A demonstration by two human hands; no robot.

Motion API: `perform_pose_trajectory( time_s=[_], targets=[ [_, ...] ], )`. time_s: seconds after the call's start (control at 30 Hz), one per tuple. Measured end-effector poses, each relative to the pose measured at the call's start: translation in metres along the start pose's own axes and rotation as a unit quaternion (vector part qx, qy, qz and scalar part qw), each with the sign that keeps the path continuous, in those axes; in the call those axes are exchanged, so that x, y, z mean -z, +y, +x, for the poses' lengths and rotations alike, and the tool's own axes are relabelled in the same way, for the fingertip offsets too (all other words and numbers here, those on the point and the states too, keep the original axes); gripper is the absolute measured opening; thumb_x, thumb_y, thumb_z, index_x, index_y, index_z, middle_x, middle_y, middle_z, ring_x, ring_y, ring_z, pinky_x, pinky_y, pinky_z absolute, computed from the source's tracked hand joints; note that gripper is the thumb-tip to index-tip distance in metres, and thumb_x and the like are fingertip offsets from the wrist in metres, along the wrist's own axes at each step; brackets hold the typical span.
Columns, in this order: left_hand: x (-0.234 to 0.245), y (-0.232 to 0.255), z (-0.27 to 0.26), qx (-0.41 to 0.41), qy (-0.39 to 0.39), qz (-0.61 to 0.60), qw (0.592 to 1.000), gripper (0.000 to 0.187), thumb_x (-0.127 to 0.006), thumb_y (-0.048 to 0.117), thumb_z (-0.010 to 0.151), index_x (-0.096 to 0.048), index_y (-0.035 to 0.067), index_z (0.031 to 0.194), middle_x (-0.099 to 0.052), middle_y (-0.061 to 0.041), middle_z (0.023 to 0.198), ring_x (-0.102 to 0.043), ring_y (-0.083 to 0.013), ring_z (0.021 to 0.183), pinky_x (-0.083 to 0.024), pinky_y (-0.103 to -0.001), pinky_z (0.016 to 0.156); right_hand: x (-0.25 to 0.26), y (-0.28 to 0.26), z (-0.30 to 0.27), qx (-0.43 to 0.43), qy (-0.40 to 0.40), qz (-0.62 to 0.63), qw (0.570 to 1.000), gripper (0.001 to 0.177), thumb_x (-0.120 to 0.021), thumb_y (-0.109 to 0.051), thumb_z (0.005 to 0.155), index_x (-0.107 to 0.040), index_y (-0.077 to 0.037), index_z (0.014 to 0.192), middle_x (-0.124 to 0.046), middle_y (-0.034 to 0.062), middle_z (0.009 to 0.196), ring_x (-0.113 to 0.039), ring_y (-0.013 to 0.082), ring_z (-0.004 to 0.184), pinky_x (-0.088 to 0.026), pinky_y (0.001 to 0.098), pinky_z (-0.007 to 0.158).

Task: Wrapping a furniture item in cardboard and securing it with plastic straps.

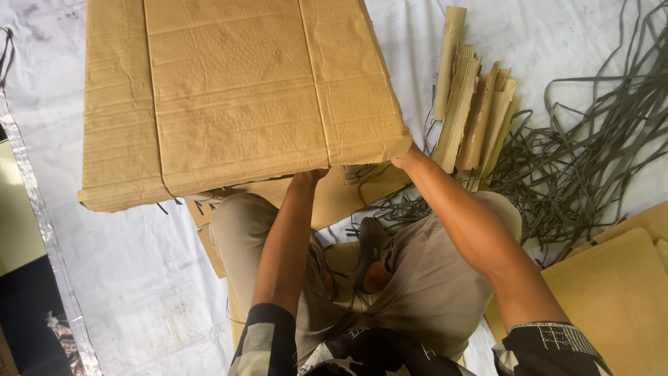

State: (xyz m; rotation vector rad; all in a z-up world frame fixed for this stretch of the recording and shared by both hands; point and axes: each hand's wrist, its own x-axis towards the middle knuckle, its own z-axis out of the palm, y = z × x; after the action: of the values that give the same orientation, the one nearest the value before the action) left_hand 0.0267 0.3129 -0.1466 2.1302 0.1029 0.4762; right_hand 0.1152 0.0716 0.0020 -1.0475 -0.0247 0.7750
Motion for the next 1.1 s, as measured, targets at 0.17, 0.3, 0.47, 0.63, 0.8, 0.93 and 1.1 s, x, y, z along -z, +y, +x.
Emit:
perform_pose_trajectory(
  time_s=[0.17,0.3,0.47,0.63,0.8,0.93,1.1],
  targets=[
    [0.001,-0.002,-0.004,-0.037,0.016,0.069,0.997,0.054,-0.042,0.048,0.109,-0.047,0.016,0.152,-0.050,-0.005,0.158,-0.053,-0.0237,0.138,-0.044,-0.041,0.118,0.002,-0.004,0.003,-0.007,-0.020,-0.021,1.000,0.051,-0.055,-0.032,0.105,-0.045,-0.007,0.149,-0.055,0.0139,0.147,-0.062,0.0286,0.129,-0.054,0.0454,0.101],
    [0.001,-0.001,-0.010,-0.146,0.090,0.074,0.982,0.054,-0.042,0.046,0.114,-0.040,0.014,0.157,-0.043,-0.008,0.163,-0.048,-0.0275,0.145,-0.039,-0.042,0.123,-0.005,-0.001,-0.001,0.018,-0.022,-0.049,0.998,0.055,-0.054,-0.034,0.106,-0.041,-0.009,0.153,-0.052,0.0124,0.153,-0.059,0.0261,0.134,-0.054,0.0440,0.103],
    [-0.002,-0.001,-0.003,0.115,-0.098,0.035,0.988,0.056,-0.039,0.046,0.107,-0.043,0.017,0.155,-0.042,-0.007,0.162,-0.044,-0.0268,0.143,-0.032,-0.043,0.121,-0.031,-0.016,-0.005,0.017,-0.027,-0.049,0.998,0.058,-0.052,-0.038,0.105,-0.041,-0.009,0.154,-0.051,0.0122,0.155,-0.057,0.0263,0.137,-0.051,0.0437,0.106],
    [0.032,0.072,0.006,0.231,-0.154,0.026,0.960,0.054,-0.035,0.048,0.107,-0.040,0.021,0.154,-0.042,-0.002,0.160,-0.044,-0.0256,0.142,-0.033,-0.042,0.121,-0.034,-0.023,-0.004,0.016,-0.090,-0.001,0.996,0.061,-0.052,-0.041,0.105,-0.041,-0.008,0.155,-0.052,0.0142,0.155,-0.059,0.0279,0.135,-0.054,0.0453,0.106],
    [0.026,0.058,-0.005,0.010,-0.069,0.209,0.976,0.053,-0.050,0.043,0.104,-0.048,0.017,0.150,-0.047,-0.010,0.156,-0.045,-0.0320,0.139,-0.034,-0.047,0.116,-0.023,-0.017,0.007,0.031,-0.144,0.073,0.986,0.062,-0.053,-0.041,0.106,-0.041,-0.007,0.156,-0.054,0.0146,0.153,-0.062,0.0277,0.132,-0.059,0.0459,0.104],
    [0.023,0.037,-0.018,0.044,-0.027,-0.023,0.998,0.047,-0.050,0.033,0.109,-0.048,0.013,0.151,-0.045,-0.012,0.159,-0.047,-0.0321,0.141,-0.038,-0.042,0.117,-0.045,-0.051,-0.012,0.044,-0.071,0.051,0.995,0.051,-0.059,-0.036,0.103,-0.053,-0.007,0.144,-0.063,0.0127,0.139,-0.069,0.0259,0.119,-0.062,0.0444,0.093],
    [0.057,0.050,-0.035,0.222,-0.031,-0.190,0.956,0.044,-0.063,0.023,0.101,-0.054,0.004,0.140,-0.056,-0.012,0.146,-0.054,-0.0276,0.129,-0.045,-0.037,0.109,-0.120,-0.127,-0.070,0.038,0.146,-0.070,0.986,0.029,-0.063,-0.032,0.098,-0.071,-0.005,0.106,-0.073,0.0080,0.094,-0.072,0.0196,0.079,-0.062,0.0360,0.068]
  ],
)
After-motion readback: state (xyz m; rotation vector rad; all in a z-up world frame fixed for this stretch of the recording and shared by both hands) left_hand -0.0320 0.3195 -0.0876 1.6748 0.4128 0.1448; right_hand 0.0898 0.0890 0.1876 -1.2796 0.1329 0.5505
